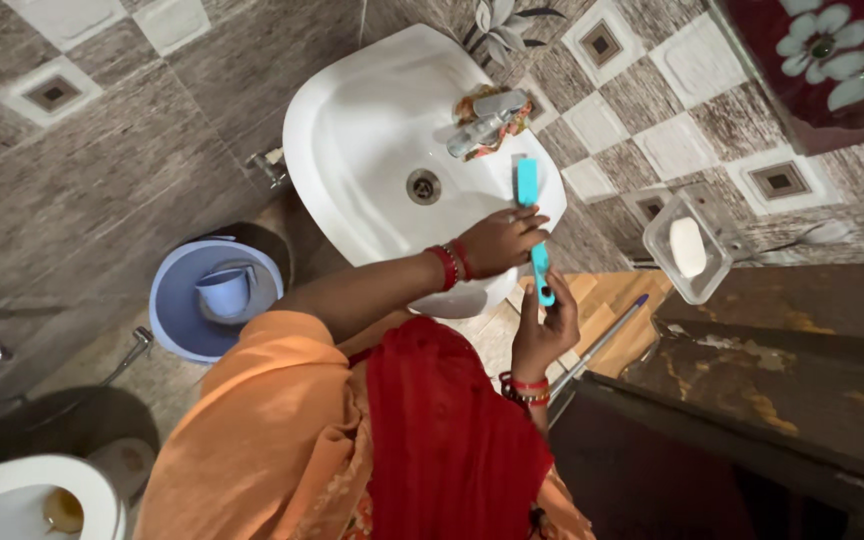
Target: The person cleans a bathroom sink by scrubbing the ceramic basin and the metal faucet with a blue brush.
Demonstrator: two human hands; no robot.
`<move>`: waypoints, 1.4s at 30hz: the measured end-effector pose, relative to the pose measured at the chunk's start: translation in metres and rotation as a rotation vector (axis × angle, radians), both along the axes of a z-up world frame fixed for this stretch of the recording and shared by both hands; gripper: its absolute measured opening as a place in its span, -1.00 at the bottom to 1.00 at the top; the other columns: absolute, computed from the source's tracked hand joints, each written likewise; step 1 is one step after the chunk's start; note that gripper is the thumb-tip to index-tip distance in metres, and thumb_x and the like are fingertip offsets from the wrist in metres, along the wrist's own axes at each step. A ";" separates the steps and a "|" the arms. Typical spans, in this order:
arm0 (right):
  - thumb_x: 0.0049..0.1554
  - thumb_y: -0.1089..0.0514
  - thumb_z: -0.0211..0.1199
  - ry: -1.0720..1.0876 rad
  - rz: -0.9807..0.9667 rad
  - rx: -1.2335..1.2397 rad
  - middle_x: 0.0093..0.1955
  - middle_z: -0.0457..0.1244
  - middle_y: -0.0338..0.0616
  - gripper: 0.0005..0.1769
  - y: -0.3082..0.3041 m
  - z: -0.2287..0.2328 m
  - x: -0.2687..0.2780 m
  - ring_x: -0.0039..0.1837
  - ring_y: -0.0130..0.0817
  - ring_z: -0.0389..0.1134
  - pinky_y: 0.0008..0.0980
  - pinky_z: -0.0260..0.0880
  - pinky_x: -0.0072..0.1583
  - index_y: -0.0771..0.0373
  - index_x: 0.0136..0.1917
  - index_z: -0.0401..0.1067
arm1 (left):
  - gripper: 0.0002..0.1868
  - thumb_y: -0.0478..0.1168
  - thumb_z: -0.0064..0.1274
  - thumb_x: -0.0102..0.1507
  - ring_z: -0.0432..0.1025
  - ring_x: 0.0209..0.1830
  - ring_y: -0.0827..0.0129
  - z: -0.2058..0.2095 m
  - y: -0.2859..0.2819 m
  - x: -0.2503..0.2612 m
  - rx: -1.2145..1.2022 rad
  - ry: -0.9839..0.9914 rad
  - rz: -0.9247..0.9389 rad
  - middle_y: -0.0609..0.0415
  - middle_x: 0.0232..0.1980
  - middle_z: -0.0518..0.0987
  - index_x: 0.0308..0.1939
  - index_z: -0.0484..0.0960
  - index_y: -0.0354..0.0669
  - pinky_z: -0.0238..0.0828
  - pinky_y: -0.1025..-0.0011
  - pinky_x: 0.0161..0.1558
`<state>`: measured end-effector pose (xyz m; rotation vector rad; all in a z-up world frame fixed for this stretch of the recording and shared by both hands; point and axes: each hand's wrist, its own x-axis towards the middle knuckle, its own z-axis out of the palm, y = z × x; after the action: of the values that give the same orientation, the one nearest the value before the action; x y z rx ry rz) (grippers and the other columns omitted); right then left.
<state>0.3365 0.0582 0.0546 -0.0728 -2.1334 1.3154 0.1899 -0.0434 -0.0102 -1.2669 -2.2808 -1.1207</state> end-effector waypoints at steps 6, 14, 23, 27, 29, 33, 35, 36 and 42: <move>0.25 0.47 0.29 0.011 0.055 0.025 0.45 0.26 0.19 -0.65 -0.006 0.017 -0.036 0.41 -0.14 0.34 -0.32 0.44 0.29 0.41 0.30 0.40 | -0.60 -0.14 0.16 0.22 0.36 0.32 -0.08 0.012 -0.011 -0.040 0.040 0.030 -0.001 -0.16 0.26 0.52 0.10 0.54 -0.19 0.26 0.06 0.33; 0.28 0.38 0.30 0.067 -0.050 -0.022 0.35 0.31 0.14 -0.67 -0.013 0.028 0.001 0.40 -0.16 0.39 -0.21 0.49 0.36 0.40 0.30 0.38 | -0.68 -0.13 0.15 0.26 0.46 0.21 -0.01 0.024 -0.016 -0.002 0.013 -0.077 -0.159 -0.11 0.06 0.58 0.01 0.53 -0.20 0.35 0.08 0.31; 0.27 0.40 0.28 -0.004 -0.004 -0.013 0.37 0.30 0.18 -0.72 -0.012 0.022 -0.045 0.43 -0.15 0.34 -0.25 0.38 0.40 0.42 0.26 0.44 | -0.57 -0.07 0.15 0.22 0.41 0.22 -0.07 0.021 -0.024 -0.053 -0.018 0.076 -0.050 -0.18 0.10 0.57 0.05 0.52 -0.26 0.32 0.09 0.24; 0.25 0.39 0.30 -0.032 -0.071 0.098 0.31 0.33 0.18 -0.72 -0.021 0.042 0.002 0.40 -0.13 0.38 -0.23 0.43 0.40 0.43 0.24 0.44 | -0.58 -0.05 0.12 0.31 0.40 0.31 -0.01 0.017 -0.014 -0.006 -0.087 -0.103 -0.197 -0.14 0.18 0.56 0.12 0.50 -0.23 0.30 0.17 0.34; 0.25 0.39 0.32 -0.031 -0.097 0.145 0.29 0.35 0.18 -0.73 -0.024 0.044 0.005 0.39 -0.13 0.40 -0.23 0.46 0.39 0.43 0.22 0.45 | -0.58 -0.05 0.13 0.28 0.39 0.34 -0.01 0.013 -0.011 -0.003 -0.023 -0.148 -0.198 -0.12 0.21 0.56 0.12 0.51 -0.20 0.28 0.20 0.37; 0.24 0.40 0.33 -0.061 -0.080 0.309 0.31 0.35 0.22 -0.74 -0.019 0.034 -0.012 0.40 -0.05 0.39 -0.16 0.40 0.42 0.44 0.21 0.48 | -0.51 -0.07 0.16 0.22 0.36 0.37 -0.01 0.000 -0.006 -0.027 -0.011 0.058 -0.141 -0.17 0.29 0.52 0.15 0.50 -0.27 0.23 0.16 0.40; 0.23 0.40 0.32 -0.053 -0.037 0.300 0.33 0.33 0.26 -0.72 -0.017 0.033 -0.021 0.41 0.00 0.36 -0.12 0.38 0.42 0.45 0.22 0.48 | -0.45 -0.05 0.18 0.18 0.35 0.37 -0.04 0.000 -0.004 -0.039 -0.055 0.143 -0.103 -0.23 0.30 0.50 0.14 0.49 -0.32 0.22 0.12 0.38; 0.25 0.40 0.31 -0.044 -0.052 0.268 0.33 0.33 0.24 -0.74 -0.016 0.035 -0.023 0.41 0.01 0.36 -0.13 0.37 0.41 0.45 0.21 0.48 | -0.46 -0.03 0.17 0.21 0.35 0.36 -0.05 0.002 -0.002 -0.042 -0.031 0.074 -0.124 -0.24 0.30 0.50 0.14 0.49 -0.32 0.22 0.12 0.38; 0.26 0.38 0.32 -0.017 -0.123 0.292 0.23 0.39 0.19 -0.77 -0.010 0.049 0.025 0.32 -0.09 0.44 -0.20 0.44 0.35 0.44 0.19 0.50 | -0.47 0.06 0.13 0.27 0.39 0.26 -0.06 0.010 0.009 0.009 -0.025 -0.007 -0.184 -0.24 0.20 0.52 0.12 0.52 -0.29 0.26 0.11 0.34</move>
<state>0.3618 0.0477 0.1033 -0.0929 -2.2742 0.9269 0.1989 -0.0348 -0.0003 -1.5111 -2.2261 -1.1607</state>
